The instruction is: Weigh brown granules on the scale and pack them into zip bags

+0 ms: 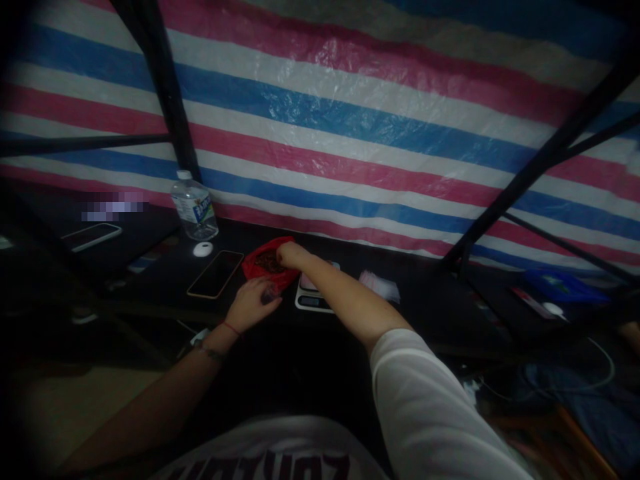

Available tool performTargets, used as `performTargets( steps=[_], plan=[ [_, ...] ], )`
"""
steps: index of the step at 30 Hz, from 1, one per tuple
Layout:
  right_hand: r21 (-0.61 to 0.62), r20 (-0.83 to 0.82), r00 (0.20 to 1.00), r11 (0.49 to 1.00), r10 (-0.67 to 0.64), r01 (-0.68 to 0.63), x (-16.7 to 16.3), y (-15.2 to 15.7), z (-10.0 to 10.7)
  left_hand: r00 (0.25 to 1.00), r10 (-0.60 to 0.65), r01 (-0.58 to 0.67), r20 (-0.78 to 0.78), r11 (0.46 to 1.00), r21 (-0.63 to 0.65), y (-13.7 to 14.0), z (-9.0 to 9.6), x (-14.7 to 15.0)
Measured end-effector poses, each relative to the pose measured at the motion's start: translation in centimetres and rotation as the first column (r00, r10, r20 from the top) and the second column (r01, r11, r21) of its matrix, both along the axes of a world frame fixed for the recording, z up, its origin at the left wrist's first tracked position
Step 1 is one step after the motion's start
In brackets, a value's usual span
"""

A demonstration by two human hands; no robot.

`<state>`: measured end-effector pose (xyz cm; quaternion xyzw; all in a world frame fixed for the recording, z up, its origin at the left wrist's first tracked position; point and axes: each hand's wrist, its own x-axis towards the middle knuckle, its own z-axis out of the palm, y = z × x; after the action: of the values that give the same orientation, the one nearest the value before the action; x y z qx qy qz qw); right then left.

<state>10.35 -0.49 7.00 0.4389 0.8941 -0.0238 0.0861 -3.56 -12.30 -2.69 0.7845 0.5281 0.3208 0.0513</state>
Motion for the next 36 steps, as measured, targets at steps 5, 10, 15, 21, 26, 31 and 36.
performTargets(
  steps=[5,10,15,21,26,31,36],
  plan=[
    [0.024,-0.043,0.998,0.998,0.052,-0.051,-0.1,-0.6,-0.1,0.999,-0.025,0.024,0.042,1.0,0.017,-0.1,0.2,-0.2],
    [0.191,-0.231,0.963,0.977,0.14,-0.096,1.4,-0.6,1.8,0.99,-0.11,0.105,0.084,0.992,0.065,-0.6,0.7,-0.5],
    [0.289,-0.352,0.922,0.956,0.163,-0.058,6.6,-1.3,5.0,0.989,-0.146,0.146,-0.006,0.988,0.05,-1.2,0.7,-0.2],
    [0.092,-0.566,0.822,0.996,0.062,-0.012,15.1,-2.3,2.4,0.986,-0.109,0.104,-0.125,0.993,-0.047,-0.4,0.0,0.7],
    [-0.14,-0.69,0.706,0.986,-0.16,0.087,18.8,-1.8,-2.7,0.98,-0.127,0.111,-0.154,0.988,-0.11,0.1,0.0,0.9],
    [-0.21,-0.695,0.69,0.975,-0.201,0.072,18.3,-1.2,-5.2,0.993,-0.11,0.108,-0.032,0.992,-0.067,0.2,-0.1,0.5],
    [-0.127,-0.756,0.636,0.988,-0.154,0.088,17.9,-0.9,-6.0,0.985,-0.091,0.098,0.146,0.994,-0.043,0.1,0.6,0.9]
  ],
)
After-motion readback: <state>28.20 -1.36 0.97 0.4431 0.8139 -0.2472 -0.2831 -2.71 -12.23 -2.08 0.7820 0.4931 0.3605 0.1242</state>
